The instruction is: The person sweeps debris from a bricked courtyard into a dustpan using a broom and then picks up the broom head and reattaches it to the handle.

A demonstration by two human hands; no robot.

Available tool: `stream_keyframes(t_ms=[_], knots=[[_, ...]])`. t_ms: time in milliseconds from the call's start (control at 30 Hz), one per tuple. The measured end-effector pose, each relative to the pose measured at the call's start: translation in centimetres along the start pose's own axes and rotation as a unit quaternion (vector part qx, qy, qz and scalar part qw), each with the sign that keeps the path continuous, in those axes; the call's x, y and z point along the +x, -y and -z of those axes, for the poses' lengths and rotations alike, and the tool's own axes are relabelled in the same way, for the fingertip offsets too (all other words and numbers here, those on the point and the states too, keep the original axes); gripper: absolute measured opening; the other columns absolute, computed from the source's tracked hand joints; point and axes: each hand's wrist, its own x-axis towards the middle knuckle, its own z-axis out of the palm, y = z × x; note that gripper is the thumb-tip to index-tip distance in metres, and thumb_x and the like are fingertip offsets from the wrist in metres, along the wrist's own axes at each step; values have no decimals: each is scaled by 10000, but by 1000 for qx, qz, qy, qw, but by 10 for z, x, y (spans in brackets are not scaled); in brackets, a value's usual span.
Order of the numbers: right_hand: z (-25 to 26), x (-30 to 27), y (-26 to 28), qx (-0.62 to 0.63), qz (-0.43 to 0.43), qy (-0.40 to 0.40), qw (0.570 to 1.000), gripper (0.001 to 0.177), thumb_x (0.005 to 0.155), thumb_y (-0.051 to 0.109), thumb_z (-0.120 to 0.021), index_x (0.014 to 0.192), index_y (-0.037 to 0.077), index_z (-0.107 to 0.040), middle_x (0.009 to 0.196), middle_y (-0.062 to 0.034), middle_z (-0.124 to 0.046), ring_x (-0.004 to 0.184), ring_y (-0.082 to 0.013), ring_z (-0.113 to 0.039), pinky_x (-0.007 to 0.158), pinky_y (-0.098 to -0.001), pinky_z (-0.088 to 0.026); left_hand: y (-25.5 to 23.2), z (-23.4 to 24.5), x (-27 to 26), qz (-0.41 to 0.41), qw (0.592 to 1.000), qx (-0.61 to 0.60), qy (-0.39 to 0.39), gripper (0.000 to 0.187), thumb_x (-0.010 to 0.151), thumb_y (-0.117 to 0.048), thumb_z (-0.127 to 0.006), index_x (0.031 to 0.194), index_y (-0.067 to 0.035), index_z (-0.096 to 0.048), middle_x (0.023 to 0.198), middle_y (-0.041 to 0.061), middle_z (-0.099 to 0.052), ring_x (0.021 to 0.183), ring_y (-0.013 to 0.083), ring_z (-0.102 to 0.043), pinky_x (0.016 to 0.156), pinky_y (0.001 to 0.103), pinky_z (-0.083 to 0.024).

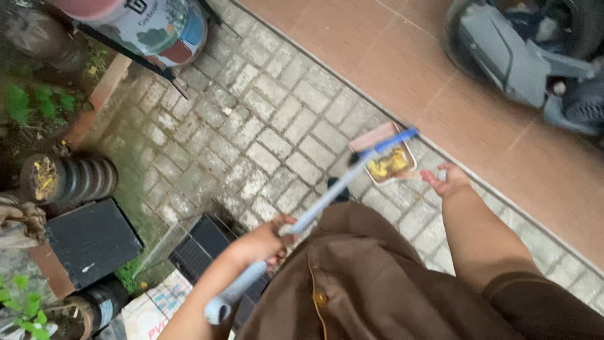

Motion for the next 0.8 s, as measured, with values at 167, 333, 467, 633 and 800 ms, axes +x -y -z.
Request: stream_keyframes(t_ms=[167,333,467,633,800], knots=[[85,-8,1,-20,33,43,998,731,868,-25,-525,1504,-25,-164,1444,-414,-272,1113,-673,-541,859,-542,-603,47,-28,-4,-6,989,18,-144,569,955,-225,-648,1469,-171,-411,646,112,-646,435,207,-574,410,382,-487],[198,-28,11,-40,19,66,997,779,853,-22,-546,1523,-79,-152,1424,-453,-338,1049,-645,-622,845,-497,-623,84,-63,127,-100,922,159,-340,472,969,-327,-638,1363,-74,-580,738,134,-710,583,200,-665,619,364,-517],[261,-35,18,-28,28,45,998,777,885,-18,-551,1506,-61,-85,1433,-459,-333,1107,-614,-615,858,-487,-615,112,-118,213,-86,960,-2,-266,393,985,-288,-578,1287,-39,-597,766,156,-703,594,253,-672,555,401,-542],[304,-28,43,-74,57,-6,996,704,900,15,-565,1502,-46,-204,1467,-382,-232,1103,-587,-627,833,-515,-618,141,-257,184,-80,987,59,-124,310,952,-175,-604,1168,38,-670,647,101,-679,457,209,-642,452,385,-546],[323,-18,64,-104,40,-14,994,640,920,-2,-548,1502,-54,-285,1558,-345,-206,1038,-620,-587,805,-504,-625,124,-345,49,-19,995,-94,-16,495,952,-268,-682,1400,-93,-567,638,60,-629,421,127,-521,411,309,-437]])
